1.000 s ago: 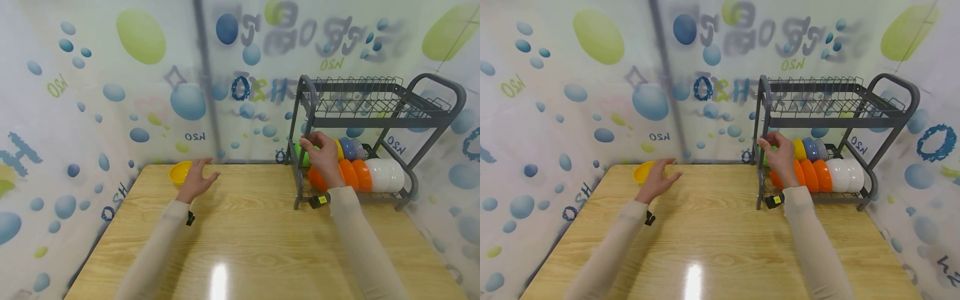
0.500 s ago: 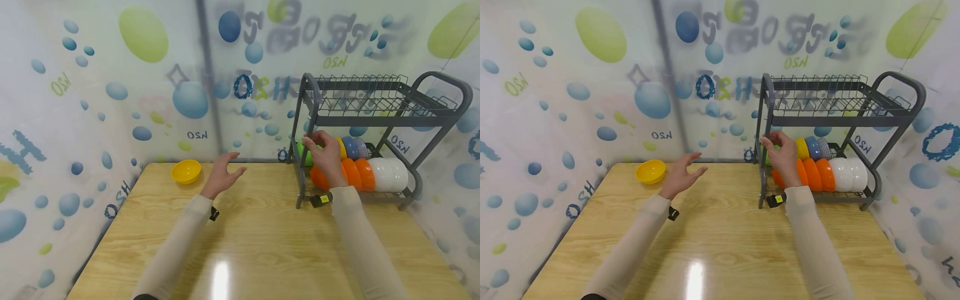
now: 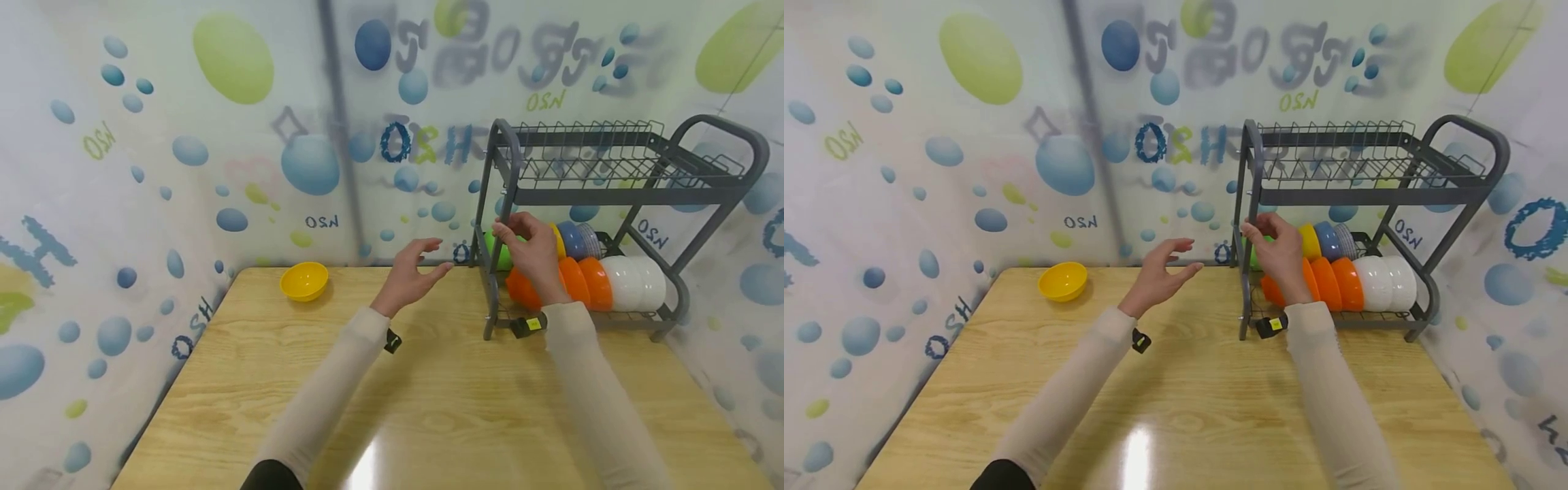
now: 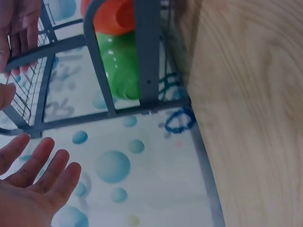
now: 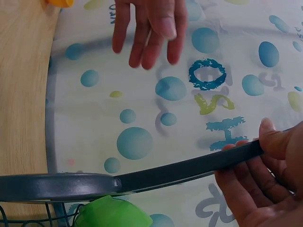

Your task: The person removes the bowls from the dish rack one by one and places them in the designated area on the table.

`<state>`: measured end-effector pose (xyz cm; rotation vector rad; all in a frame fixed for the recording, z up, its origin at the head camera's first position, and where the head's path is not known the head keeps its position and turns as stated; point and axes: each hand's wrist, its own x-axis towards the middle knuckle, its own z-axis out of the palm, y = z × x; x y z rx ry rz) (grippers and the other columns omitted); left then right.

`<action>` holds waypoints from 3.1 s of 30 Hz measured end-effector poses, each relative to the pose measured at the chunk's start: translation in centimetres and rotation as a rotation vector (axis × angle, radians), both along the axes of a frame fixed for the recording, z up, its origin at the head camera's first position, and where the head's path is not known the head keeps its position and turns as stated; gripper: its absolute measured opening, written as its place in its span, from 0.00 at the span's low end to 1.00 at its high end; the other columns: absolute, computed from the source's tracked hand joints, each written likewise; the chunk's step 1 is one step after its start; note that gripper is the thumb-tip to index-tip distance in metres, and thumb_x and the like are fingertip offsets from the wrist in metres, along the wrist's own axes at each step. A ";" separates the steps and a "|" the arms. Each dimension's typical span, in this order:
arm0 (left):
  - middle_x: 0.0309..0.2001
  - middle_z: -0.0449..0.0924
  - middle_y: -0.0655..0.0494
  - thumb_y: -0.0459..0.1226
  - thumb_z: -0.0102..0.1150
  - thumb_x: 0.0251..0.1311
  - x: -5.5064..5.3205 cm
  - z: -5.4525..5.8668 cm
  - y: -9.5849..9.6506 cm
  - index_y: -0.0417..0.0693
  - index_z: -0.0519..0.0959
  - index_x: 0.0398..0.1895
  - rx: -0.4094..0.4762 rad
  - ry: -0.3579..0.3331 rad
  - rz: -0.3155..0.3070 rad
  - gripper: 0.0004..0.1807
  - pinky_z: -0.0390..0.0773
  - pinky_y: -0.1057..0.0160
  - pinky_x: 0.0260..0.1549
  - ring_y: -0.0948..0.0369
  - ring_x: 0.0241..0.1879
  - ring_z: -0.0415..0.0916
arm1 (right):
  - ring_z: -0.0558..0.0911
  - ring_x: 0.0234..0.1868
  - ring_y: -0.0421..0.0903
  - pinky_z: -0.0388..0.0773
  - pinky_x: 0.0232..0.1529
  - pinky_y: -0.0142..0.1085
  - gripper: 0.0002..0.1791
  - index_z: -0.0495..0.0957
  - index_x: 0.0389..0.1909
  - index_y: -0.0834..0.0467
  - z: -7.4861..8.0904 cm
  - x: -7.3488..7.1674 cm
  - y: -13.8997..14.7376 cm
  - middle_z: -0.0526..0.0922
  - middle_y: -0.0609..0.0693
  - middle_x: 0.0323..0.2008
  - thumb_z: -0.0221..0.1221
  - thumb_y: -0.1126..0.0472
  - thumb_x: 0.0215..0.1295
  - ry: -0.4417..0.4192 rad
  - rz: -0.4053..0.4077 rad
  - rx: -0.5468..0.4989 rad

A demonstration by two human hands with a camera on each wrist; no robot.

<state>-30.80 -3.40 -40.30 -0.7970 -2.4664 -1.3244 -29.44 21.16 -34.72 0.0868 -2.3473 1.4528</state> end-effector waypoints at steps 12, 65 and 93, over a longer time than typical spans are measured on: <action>0.64 0.78 0.51 0.45 0.63 0.71 -0.6 3.1 5.1 0.49 0.73 0.69 0.057 0.013 -0.068 0.27 0.79 0.57 0.62 0.55 0.63 0.77 | 0.78 0.63 0.58 0.71 0.70 0.57 0.32 0.77 0.66 0.58 0.8 0.7 0.6 0.81 0.61 0.62 0.55 0.38 0.75 -0.032 0.032 0.097; 0.43 0.83 0.49 0.37 0.56 0.75 -1.5 7.5 11.0 0.40 0.77 0.54 0.088 0.083 -0.036 0.12 0.77 0.83 0.41 0.63 0.40 0.81 | 0.82 0.43 0.61 0.78 0.34 0.39 0.24 0.79 0.58 0.72 -5.4 4.7 5.5 0.86 0.70 0.47 0.60 0.55 0.74 -0.199 -0.107 0.444; 0.44 0.83 0.50 0.39 0.57 0.75 -1.2 7.9 10.7 0.41 0.77 0.54 0.065 0.049 -0.034 0.12 0.76 0.82 0.40 0.63 0.41 0.82 | 0.81 0.55 0.61 0.74 0.37 0.27 0.30 0.75 0.65 0.69 -5.8 4.6 7.1 0.82 0.67 0.58 0.55 0.48 0.77 -0.359 -0.135 0.236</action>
